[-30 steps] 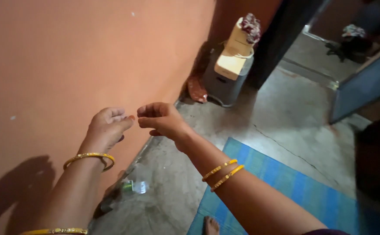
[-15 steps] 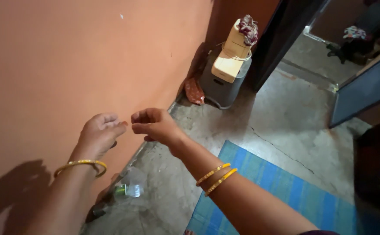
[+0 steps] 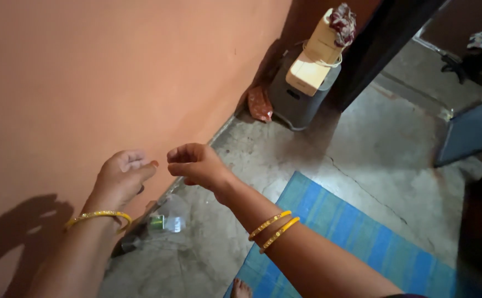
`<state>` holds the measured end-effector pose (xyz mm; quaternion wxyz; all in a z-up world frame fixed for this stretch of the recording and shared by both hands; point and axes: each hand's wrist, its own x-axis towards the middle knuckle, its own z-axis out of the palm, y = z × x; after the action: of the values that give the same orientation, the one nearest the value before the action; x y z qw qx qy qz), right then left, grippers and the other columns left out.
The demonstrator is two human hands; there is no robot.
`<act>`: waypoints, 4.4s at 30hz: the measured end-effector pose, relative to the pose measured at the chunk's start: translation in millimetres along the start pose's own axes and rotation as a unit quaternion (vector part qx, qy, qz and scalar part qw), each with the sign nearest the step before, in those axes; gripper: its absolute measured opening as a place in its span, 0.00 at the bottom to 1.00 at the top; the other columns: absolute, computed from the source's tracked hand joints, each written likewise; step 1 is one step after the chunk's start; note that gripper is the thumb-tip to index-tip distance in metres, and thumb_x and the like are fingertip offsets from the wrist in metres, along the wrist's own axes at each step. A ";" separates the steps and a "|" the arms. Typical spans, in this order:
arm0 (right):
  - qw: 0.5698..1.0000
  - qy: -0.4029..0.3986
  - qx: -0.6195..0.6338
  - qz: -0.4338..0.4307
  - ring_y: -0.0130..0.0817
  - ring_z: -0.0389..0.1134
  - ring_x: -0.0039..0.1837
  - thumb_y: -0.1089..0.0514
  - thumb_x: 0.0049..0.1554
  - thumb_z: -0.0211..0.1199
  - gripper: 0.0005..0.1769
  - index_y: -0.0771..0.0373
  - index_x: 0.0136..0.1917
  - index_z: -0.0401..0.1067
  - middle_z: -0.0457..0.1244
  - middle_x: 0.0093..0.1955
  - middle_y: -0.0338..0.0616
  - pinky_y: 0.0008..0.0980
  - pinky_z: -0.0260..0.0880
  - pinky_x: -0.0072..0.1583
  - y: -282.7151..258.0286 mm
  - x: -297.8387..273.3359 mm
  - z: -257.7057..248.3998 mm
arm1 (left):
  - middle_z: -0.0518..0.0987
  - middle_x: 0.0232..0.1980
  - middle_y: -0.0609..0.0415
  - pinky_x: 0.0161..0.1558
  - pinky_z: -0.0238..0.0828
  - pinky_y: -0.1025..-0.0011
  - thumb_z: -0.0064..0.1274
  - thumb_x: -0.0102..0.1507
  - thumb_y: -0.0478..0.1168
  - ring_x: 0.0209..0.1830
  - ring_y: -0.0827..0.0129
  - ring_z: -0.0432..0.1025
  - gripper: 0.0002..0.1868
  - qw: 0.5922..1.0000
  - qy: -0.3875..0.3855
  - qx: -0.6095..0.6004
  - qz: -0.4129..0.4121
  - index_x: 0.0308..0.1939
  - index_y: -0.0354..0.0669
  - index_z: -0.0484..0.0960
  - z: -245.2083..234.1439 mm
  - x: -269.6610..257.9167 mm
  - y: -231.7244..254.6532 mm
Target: Carrying a bottle and a package across the house to a storage area.
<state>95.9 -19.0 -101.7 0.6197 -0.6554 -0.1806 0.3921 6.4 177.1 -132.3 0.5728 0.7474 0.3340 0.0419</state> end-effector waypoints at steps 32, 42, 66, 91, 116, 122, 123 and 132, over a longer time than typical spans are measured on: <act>0.971 0.101 -0.210 -0.055 0.41 0.74 0.57 0.56 0.49 0.70 0.26 0.63 0.61 0.75 0.70 0.60 0.50 0.36 0.75 0.56 302.7 125.0 170.8 | 0.80 0.60 0.39 0.58 0.72 0.62 0.68 0.54 0.51 0.59 0.55 0.76 0.39 0.960 -0.054 0.270 0.042 0.63 0.33 0.74 -63.5 93.0 -321.7; 0.905 0.091 -0.382 -0.165 0.59 0.53 0.77 0.58 0.40 0.74 0.53 0.61 0.76 0.55 0.53 0.76 0.59 0.48 0.61 0.72 509.2 217.9 176.2 | 0.60 0.77 0.39 0.65 0.66 0.53 0.68 0.49 0.48 0.72 0.47 0.64 0.53 0.929 -0.028 0.367 -0.039 0.75 0.46 0.61 11.1 167.7 -477.6; 0.883 0.039 -0.456 -0.101 0.57 0.61 0.69 0.63 0.48 0.66 0.39 0.60 0.73 0.61 0.61 0.67 0.54 0.53 0.67 0.61 670.2 304.1 156.0 | 0.74 0.60 0.29 0.61 0.64 0.55 0.64 0.41 0.31 0.62 0.40 0.68 0.48 0.945 0.015 0.249 0.211 0.67 0.33 0.67 90.9 279.6 -705.5; 0.910 0.146 -0.342 -0.186 0.58 0.66 0.58 0.60 0.45 0.72 0.32 0.64 0.63 0.68 0.65 0.54 0.56 0.48 0.69 0.57 370.4 168.2 99.3 | 0.82 0.55 0.42 0.57 0.74 0.62 0.65 0.49 0.37 0.58 0.51 0.76 0.35 0.957 -0.057 0.273 0.081 0.61 0.45 0.77 65.1 148.3 -344.6; 0.796 0.395 -0.438 -0.136 0.46 0.72 0.57 0.44 0.34 0.76 0.37 0.54 0.57 0.76 0.71 0.53 0.48 0.43 0.71 0.58 -99.4 -126.9 8.0 | 0.82 0.54 0.41 0.56 0.74 0.58 0.62 0.53 0.48 0.55 0.50 0.77 0.34 0.888 -0.133 0.227 0.376 0.64 0.51 0.77 66.9 -51.7 154.0; 0.740 0.489 -0.454 -0.085 0.47 0.73 0.56 0.41 0.37 0.74 0.35 0.52 0.58 0.78 0.71 0.51 0.50 0.43 0.71 0.59 -143.1 -201.1 -7.3 | 0.82 0.54 0.41 0.54 0.76 0.58 0.59 0.56 0.50 0.52 0.50 0.79 0.30 0.865 -0.200 0.199 0.414 0.62 0.49 0.78 83.9 -129.8 223.4; 0.743 0.503 -0.437 -0.056 0.47 0.73 0.55 0.41 0.37 0.74 0.34 0.52 0.57 0.78 0.72 0.50 0.50 0.44 0.72 0.57 -150.5 -214.5 -8.6 | 0.82 0.55 0.42 0.52 0.79 0.59 0.57 0.57 0.51 0.50 0.50 0.82 0.29 0.874 -0.228 0.190 0.384 0.62 0.49 0.78 85.6 -148.2 234.2; 0.709 0.535 -0.451 -0.087 0.45 0.75 0.52 0.42 0.34 0.74 0.31 0.55 0.51 0.82 0.73 0.47 0.50 0.41 0.72 0.56 -176.6 -319.6 -68.3 | 0.83 0.54 0.42 0.56 0.73 0.62 0.59 0.58 0.53 0.54 0.54 0.79 0.29 0.823 -0.243 0.139 0.494 0.59 0.43 0.80 176.7 -204.9 284.0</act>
<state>-10.1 -266.4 154.3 0.2745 -0.9383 -0.0303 -0.2083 54.7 -115.7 124.2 0.4282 0.8699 -0.2278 0.0896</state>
